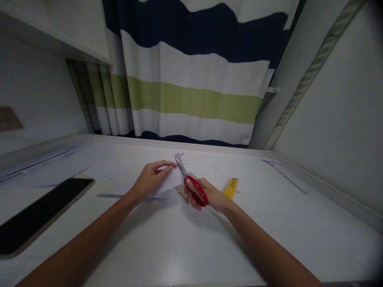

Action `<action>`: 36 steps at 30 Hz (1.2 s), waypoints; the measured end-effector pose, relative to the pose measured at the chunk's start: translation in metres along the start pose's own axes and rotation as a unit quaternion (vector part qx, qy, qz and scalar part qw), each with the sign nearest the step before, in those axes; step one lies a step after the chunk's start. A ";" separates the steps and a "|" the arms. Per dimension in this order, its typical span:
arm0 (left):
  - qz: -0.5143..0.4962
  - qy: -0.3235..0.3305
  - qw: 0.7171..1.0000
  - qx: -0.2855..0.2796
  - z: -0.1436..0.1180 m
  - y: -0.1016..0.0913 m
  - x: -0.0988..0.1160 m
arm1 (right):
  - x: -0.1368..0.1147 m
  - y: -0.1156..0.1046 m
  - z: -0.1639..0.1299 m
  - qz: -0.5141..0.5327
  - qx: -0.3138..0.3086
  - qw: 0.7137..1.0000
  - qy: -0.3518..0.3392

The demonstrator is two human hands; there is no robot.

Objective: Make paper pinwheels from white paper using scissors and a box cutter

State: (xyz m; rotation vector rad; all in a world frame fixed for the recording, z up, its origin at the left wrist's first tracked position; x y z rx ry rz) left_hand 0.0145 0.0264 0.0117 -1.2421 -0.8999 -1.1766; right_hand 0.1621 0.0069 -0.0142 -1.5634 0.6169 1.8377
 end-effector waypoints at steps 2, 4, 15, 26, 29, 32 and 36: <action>0.003 0.004 0.999 0.043 0.002 -0.002 -0.004 | 0.000 0.002 0.001 -0.002 -0.019 1.000 -0.001; 0.011 0.002 0.998 0.067 0.004 -0.004 -0.008 | 0.002 0.005 0.001 0.005 -0.043 0.999 0.001; 0.071 0.060 0.994 0.065 0.008 -0.011 -0.004 | 0.004 0.009 -0.008 0.053 -0.128 0.989 0.046; 0.046 -0.034 0.997 0.057 0.006 -0.011 -0.005 | 0.012 -0.018 0.005 -0.129 0.134 0.982 0.003; 0.025 -0.039 0.998 0.046 0.007 -0.011 -0.008 | 0.012 -0.014 0.006 -0.101 0.105 0.989 -0.014; 0.009 -0.047 0.998 0.031 0.007 -0.010 -0.009 | 0.012 -0.005 0.005 -0.058 0.026 0.998 -0.027; 0.019 -0.046 0.998 0.028 0.004 -0.007 -0.005 | 0.013 -0.001 0.003 -0.058 -0.006 0.998 -0.013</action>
Point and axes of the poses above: each hand's wrist, its own z-axis towards the middle knuckle, its own y-axis out of the palm, x = y × z, the point moved 4 cm from there along z, towards the middle knuckle, and after that the axes turned 8 degrees about -y, right-handed, at the moved point
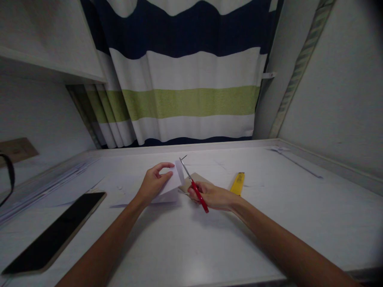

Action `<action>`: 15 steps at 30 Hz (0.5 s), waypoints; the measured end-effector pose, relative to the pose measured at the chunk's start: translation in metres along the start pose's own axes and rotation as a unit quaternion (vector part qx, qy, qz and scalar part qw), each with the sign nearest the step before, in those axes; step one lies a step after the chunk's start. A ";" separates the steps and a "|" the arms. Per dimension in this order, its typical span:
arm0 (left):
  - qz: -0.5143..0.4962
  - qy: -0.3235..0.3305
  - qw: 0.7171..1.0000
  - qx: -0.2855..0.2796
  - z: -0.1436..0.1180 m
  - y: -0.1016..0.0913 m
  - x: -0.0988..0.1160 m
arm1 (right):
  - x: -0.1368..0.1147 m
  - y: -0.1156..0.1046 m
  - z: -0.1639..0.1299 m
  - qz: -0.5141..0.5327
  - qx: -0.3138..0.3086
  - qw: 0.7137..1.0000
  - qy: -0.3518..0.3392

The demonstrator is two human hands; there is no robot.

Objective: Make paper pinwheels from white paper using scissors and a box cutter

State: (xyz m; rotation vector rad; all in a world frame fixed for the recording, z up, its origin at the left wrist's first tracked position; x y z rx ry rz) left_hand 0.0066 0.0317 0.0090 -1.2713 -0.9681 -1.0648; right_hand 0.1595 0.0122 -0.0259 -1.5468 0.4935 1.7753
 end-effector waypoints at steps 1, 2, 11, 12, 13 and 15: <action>0.003 0.003 1.000 -0.001 -0.001 0.000 0.001 | 0.000 0.000 0.000 0.004 -0.003 1.000 0.003; 0.006 0.006 1.000 -0.002 -0.001 0.001 0.002 | -0.001 0.000 -0.001 0.013 -0.009 1.000 0.006; -0.001 0.017 1.000 -0.009 0.000 0.001 -0.001 | -0.004 0.006 -0.009 0.165 -0.045 0.974 0.146; -0.002 0.020 1.000 -0.011 0.001 0.001 -0.002 | -0.003 0.006 -0.009 0.163 -0.048 0.974 0.149; -0.002 0.024 1.000 -0.012 0.001 0.000 -0.002 | -0.001 0.006 -0.009 0.161 -0.051 0.974 0.152; 0.002 0.030 0.999 -0.016 0.002 0.000 -0.004 | 0.004 0.007 -0.007 0.155 -0.052 0.974 0.155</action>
Point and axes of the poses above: each hand's wrist, its own z-axis towards the middle knuckle, its own y-axis out of the palm, x = y × z, the point moved 4 cm from there along z, towards the middle knuckle, and after that the axes turned 8 degrees about -y, right-handed, at the moved point
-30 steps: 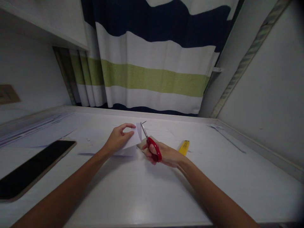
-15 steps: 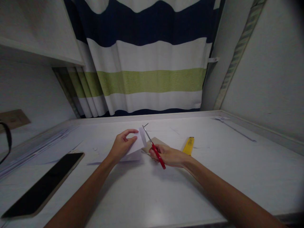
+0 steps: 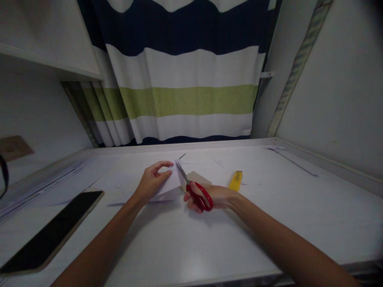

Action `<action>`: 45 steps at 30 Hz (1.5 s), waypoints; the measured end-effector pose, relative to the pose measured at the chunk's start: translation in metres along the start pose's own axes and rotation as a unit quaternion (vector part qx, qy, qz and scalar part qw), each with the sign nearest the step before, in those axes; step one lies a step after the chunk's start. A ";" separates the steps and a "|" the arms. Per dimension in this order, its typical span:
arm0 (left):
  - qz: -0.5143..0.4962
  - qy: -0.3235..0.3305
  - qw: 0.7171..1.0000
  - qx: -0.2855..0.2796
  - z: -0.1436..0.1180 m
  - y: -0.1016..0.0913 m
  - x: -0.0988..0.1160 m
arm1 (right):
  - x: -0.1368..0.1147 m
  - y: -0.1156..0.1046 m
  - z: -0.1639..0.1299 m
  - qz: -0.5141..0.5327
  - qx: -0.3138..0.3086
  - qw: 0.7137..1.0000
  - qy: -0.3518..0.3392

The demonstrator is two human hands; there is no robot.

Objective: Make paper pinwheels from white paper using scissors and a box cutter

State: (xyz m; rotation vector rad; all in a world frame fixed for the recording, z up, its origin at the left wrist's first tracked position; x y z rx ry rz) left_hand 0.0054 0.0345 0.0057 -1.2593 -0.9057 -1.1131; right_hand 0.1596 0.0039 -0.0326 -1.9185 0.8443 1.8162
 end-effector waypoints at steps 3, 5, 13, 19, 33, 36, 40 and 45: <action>0.007 0.004 1.000 -0.008 0.000 0.000 0.000 | 0.004 -0.002 0.004 0.006 0.021 1.000 -0.010; 0.009 0.007 1.000 -0.012 0.000 0.000 0.001 | 0.004 -0.002 0.005 0.019 0.025 0.999 -0.019; -0.019 -0.008 0.999 -0.027 -0.002 0.007 -0.004 | 0.004 0.001 0.005 0.052 -0.010 0.998 -0.031; -0.069 -0.028 0.997 -0.023 -0.006 0.015 -0.004 | 0.005 0.001 0.006 0.064 -0.018 0.996 -0.061; -0.127 -0.081 0.989 0.013 -0.025 0.036 -0.002 | 0.002 0.008 0.005 -0.027 0.002 0.996 -0.080; -0.124 -0.080 0.989 0.024 -0.027 0.038 -0.003 | 0.004 0.008 0.006 -0.027 -0.005 0.996 -0.084; -0.123 -0.069 0.990 0.021 -0.028 0.040 -0.005 | 0.003 0.010 0.006 -0.040 -0.020 0.995 -0.092; -0.118 -0.065 0.991 0.025 -0.028 0.040 -0.005 | 0.006 0.008 0.007 -0.061 -0.011 0.992 -0.105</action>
Point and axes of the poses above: each hand's wrist, its own z-axis towards the middle knuckle, its own y-axis out of the palm, x = y × z, the point moved 4 cm from there along z, towards the middle knuckle, and after that the axes turned 8 degrees about -y, right-handed, at the moved point
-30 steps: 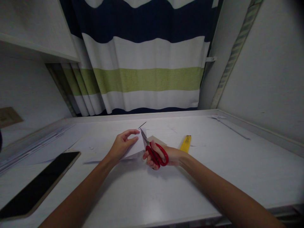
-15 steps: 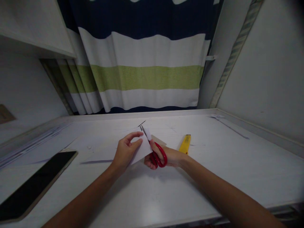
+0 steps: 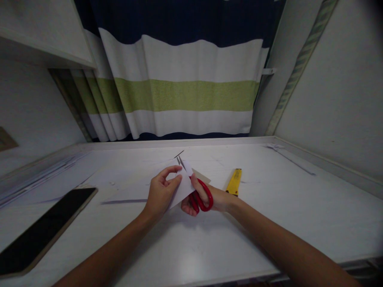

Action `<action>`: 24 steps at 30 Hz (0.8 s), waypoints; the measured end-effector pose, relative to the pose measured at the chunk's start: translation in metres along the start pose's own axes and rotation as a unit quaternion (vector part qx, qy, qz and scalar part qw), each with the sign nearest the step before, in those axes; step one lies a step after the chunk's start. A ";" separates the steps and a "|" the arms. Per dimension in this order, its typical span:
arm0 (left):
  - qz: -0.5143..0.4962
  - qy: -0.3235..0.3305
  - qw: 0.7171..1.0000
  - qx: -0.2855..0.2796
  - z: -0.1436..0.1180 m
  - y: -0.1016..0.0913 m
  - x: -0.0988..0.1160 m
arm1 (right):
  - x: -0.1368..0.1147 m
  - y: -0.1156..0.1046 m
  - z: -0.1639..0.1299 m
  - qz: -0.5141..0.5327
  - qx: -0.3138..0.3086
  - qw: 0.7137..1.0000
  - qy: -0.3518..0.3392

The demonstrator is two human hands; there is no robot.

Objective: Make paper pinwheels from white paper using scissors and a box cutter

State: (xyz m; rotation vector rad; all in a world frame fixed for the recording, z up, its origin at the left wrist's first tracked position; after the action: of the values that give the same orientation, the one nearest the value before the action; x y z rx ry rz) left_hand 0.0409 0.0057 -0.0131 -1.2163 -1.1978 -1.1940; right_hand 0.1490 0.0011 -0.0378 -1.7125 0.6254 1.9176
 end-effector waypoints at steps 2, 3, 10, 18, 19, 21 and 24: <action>-0.001 -0.006 1.000 -0.006 0.000 0.001 -0.001 | 0.000 -0.001 0.000 -0.023 0.014 1.000 -0.004; -0.003 -0.009 1.000 -0.013 0.000 0.001 -0.001 | -0.001 -0.001 0.000 -0.034 0.018 0.999 -0.006; -0.023 -0.008 0.999 -0.024 0.000 0.002 -0.002 | -0.012 0.000 -0.002 -0.110 0.022 0.994 0.003; -0.015 0.009 0.999 -0.029 -0.001 0.002 -0.001 | -0.017 -0.001 0.000 -0.124 0.089 0.988 0.006; -0.013 0.007 0.999 -0.036 -0.001 0.002 -0.001 | -0.018 -0.005 0.000 -0.115 0.114 0.987 0.001; -0.009 0.001 0.999 -0.050 0.000 0.003 -0.001 | -0.019 -0.020 -0.001 -0.108 0.177 0.978 -0.001; -0.005 0.004 0.998 -0.056 0.005 0.001 -0.003 | -0.016 -0.054 -0.007 -0.179 0.249 0.951 0.047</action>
State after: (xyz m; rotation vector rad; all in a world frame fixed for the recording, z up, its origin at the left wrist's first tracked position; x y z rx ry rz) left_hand 0.0415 0.0104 -0.0163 -1.2898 -1.1448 -1.2860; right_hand 0.1900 0.0371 -0.0238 -1.4721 0.7044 1.2975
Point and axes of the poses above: each hand's wrist, its own z-axis towards the middle knuckle, its own y-axis out of the palm, x = y × z, the point moved 4 cm from there along z, towards the middle knuckle, and after that the axes turned 8 degrees about -y, right-handed, at the moved point
